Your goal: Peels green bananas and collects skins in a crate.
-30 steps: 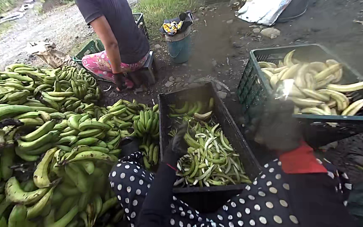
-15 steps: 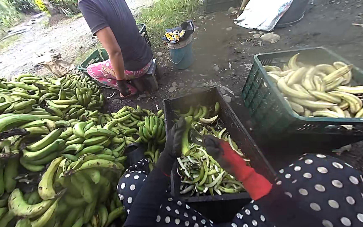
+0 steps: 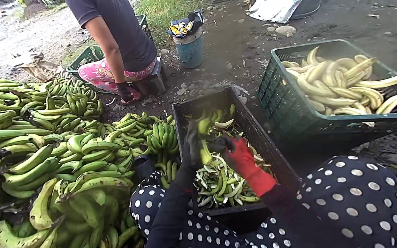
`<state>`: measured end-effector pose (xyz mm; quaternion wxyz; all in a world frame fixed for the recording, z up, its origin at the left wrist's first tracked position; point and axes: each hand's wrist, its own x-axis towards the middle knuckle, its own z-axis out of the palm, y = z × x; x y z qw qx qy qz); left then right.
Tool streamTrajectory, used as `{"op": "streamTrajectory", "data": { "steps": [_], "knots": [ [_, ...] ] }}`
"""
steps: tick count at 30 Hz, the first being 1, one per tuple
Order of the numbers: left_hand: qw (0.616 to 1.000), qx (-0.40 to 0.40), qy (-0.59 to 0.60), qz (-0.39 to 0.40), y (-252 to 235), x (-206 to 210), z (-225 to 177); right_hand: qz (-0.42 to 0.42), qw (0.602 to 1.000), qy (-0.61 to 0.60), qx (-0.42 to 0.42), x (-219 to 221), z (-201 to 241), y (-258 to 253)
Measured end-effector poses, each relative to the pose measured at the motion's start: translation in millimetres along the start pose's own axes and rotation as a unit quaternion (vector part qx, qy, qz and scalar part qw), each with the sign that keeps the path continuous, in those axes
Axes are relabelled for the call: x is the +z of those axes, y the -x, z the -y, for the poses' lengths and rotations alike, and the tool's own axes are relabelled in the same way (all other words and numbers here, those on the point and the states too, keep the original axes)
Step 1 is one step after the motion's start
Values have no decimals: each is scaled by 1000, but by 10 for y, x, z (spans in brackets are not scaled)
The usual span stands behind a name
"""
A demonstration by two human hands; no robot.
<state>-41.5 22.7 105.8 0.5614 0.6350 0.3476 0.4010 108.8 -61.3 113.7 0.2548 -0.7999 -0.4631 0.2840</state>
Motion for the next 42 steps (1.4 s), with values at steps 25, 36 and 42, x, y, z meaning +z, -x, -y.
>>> {"op": "streamTrajectory", "data": {
  "steps": [25,36,42],
  "knots": [
    [987,121,48,-93,140,-22,-20,-35,999,10,-34,-5,-38,468],
    [988,-49,144,17,132,69,-146,-110,992,-61,9,-202,-58,95],
    [929,65,3,-364,74,136,-230,-81,996,0,-29,295,-59,654]
  ]
}}
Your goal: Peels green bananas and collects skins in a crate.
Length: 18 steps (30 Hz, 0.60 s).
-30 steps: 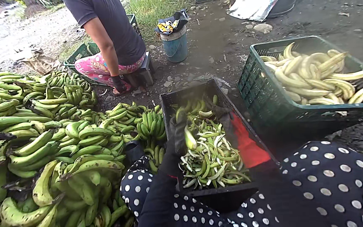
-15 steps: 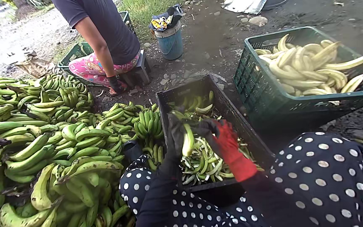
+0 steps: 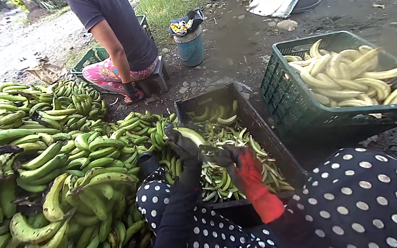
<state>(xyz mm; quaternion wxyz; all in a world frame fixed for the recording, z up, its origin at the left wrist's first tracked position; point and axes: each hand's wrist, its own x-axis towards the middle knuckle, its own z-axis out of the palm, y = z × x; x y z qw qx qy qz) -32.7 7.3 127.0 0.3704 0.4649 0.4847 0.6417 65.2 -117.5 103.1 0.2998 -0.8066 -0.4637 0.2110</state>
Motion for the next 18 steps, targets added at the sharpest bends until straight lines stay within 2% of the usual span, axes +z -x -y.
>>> {"op": "streamTrajectory", "data": {
  "steps": [2,5,8,10,11,13,16,18],
  "knots": [
    [996,-10,-83,-34,34,-54,16,-15,1000,-4,-9,92,-25,39],
    [985,-30,-170,-1,-9,-118,34,-30,999,-2,-38,71,-25,-61],
    [980,-64,-185,21,-53,-113,11,-44,998,11,-44,43,50,-163],
    [983,-45,-162,69,5,-111,17,-17,1000,4,-6,-32,142,-280],
    [985,-25,-134,106,26,-129,20,-9,1000,-4,7,-62,164,-347],
    [969,-1,-65,239,-52,-213,43,3,1000,-8,13,-132,178,-469],
    [892,-54,56,446,-145,-275,78,11,1000,2,16,-284,176,-605],
    [855,-104,47,506,-124,-354,12,38,999,9,15,-362,162,-668]
  ]
}}
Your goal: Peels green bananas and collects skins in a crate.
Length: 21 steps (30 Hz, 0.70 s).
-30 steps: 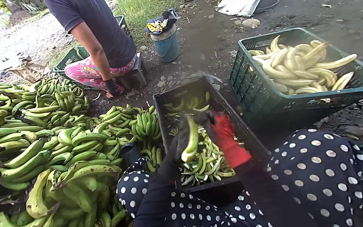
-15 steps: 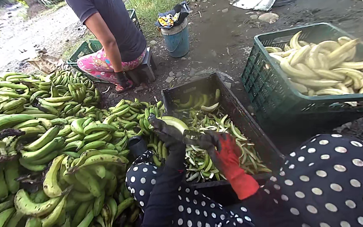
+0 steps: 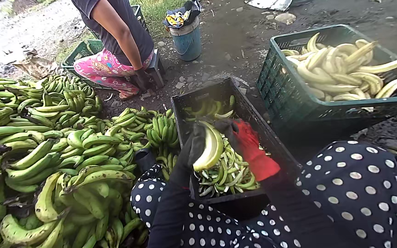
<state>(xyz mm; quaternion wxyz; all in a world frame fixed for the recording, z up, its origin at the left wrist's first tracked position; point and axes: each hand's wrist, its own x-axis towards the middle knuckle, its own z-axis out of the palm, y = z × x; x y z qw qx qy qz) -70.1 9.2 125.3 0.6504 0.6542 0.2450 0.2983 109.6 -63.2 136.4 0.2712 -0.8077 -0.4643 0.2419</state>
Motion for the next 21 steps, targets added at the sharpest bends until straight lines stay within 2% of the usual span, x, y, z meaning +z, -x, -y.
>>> {"op": "streamTrajectory", "data": {
  "steps": [3,5,7,9,11,13,15,16,19,21],
  "knots": [
    [997,-45,-64,16,35,-4,-74,33,999,-1,2,-20,-56,-43],
    [990,-61,-111,61,12,32,-95,45,999,3,3,-18,-82,-43],
    [984,-99,-95,115,-22,115,-65,58,998,25,12,-27,-85,-79],
    [985,-109,-91,101,-29,172,-21,45,999,9,6,9,-155,-125],
    [996,-49,-73,24,-70,163,39,8,999,-44,-4,89,-242,-109],
    [991,-19,9,-136,-167,184,121,-22,997,-70,6,178,-275,-11],
    [945,-10,58,-321,-262,236,168,-26,998,-61,8,285,-285,144],
    [920,-15,69,-385,-286,254,179,-26,998,-53,-2,351,-293,231],
    [865,-62,109,-487,-267,255,224,-95,993,-28,-61,636,-350,430],
    [853,-86,121,-500,-225,240,239,-135,987,-26,-79,742,-360,478]
  ]
}}
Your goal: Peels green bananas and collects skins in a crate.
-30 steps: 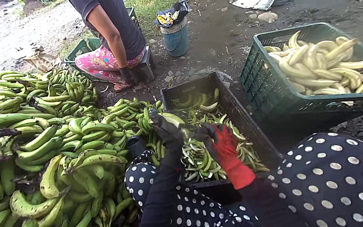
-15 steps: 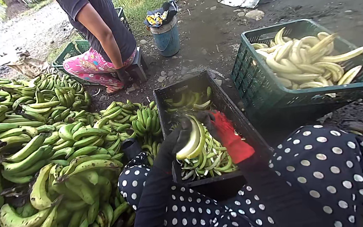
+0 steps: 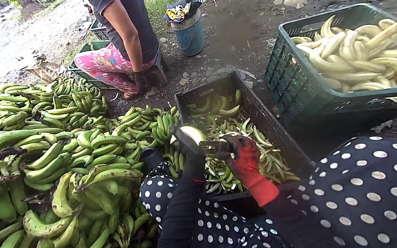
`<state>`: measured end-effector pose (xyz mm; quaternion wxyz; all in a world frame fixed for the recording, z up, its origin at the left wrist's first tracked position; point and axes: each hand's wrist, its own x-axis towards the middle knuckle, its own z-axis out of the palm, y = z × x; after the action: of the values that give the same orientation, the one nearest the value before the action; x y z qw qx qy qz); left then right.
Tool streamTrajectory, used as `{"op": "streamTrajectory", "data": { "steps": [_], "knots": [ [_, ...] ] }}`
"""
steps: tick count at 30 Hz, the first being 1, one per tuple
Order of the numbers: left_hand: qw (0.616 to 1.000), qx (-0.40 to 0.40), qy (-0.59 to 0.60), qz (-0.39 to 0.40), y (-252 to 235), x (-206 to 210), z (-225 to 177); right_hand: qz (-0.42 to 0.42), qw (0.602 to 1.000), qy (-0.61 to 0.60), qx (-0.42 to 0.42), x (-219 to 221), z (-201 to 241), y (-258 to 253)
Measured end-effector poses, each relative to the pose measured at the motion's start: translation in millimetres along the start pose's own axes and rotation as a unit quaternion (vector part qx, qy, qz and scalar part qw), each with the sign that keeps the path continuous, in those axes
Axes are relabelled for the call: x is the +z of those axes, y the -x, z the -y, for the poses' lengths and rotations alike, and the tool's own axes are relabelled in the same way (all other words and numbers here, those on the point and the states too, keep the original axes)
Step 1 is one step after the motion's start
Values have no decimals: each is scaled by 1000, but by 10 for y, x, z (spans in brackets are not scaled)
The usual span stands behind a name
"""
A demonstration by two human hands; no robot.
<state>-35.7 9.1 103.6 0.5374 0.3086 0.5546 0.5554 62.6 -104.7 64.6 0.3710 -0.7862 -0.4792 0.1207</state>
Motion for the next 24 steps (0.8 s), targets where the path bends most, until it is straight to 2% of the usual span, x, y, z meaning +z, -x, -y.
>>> {"op": "streamTrajectory", "data": {
  "steps": [3,5,7,10,13,15,18,21,23,24],
  "knots": [
    [1000,-17,14,2,-37,20,-38,-20,1000,5,8,-13,34,-36],
    [1000,6,-2,3,-38,46,-77,-5,999,-1,36,-84,98,-81],
    [998,45,-6,49,11,57,-70,36,996,-18,79,-169,158,-167],
    [975,98,-25,200,24,18,-80,56,996,-28,63,-254,108,-291],
    [929,71,-7,363,-93,-17,-114,42,998,-9,37,-348,-2,-362],
    [905,64,-49,418,-69,-19,-114,45,998,1,53,-424,-32,-411],
    [905,51,-96,411,-25,-34,-130,45,997,32,48,-496,-25,-402],
    [899,69,-221,372,-6,-118,-124,66,994,79,24,-508,-24,-357],
    [867,156,-294,370,42,-174,-112,87,993,72,41,-528,-5,-389],
    [838,210,-331,379,57,-190,-115,106,990,59,66,-551,15,-436]
  ]
}}
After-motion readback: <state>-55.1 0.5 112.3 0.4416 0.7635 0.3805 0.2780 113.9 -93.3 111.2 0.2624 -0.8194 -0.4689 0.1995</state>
